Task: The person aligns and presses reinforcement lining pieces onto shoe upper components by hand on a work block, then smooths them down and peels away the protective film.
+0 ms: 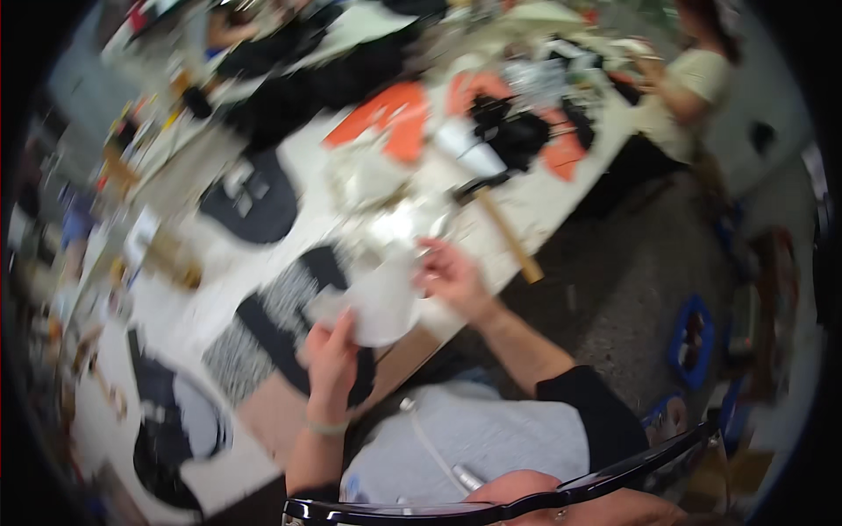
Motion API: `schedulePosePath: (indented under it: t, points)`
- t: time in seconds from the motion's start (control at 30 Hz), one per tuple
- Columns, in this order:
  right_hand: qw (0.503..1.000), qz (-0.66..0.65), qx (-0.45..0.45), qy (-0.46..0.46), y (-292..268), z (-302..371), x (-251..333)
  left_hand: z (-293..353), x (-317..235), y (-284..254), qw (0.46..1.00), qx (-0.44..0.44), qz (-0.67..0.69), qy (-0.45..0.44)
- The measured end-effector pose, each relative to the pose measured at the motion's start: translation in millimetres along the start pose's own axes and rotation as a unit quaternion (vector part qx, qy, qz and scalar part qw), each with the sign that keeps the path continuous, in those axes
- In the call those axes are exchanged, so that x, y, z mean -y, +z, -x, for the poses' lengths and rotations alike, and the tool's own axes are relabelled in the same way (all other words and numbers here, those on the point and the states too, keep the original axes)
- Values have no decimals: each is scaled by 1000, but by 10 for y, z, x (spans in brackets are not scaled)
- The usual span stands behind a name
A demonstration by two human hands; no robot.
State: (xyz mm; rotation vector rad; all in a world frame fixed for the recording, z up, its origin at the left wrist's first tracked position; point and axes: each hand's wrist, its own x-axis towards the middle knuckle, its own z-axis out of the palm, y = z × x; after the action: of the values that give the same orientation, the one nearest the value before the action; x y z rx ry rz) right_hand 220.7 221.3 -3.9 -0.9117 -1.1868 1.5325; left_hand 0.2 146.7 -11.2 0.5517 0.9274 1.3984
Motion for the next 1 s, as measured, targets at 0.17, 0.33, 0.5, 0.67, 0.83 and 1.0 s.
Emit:
schedulePosePath:
  t: [0.17,0.33,0.5,0.67,0.83,1.0]
  points:
    - [849,371,105,-362,352,224,185,169,-21,80,996,32,-78,-2]
    - [892,344,187,-228,442,265,176,264,-110,263,992,122,-38,-13]
    - [926,252,217,-179,431,217,175,268,-104,188,983,138,-119,-12]
    - [937,217,247,-118,378,204,193,270,-119,114,978,135,-162,-6]
    - [943,197,229,-139,400,247,174,281,-57,137,978,113,-175,28]
    - [957,176,173,-155,470,308,129,258,-105,252,986,70,-147,42]
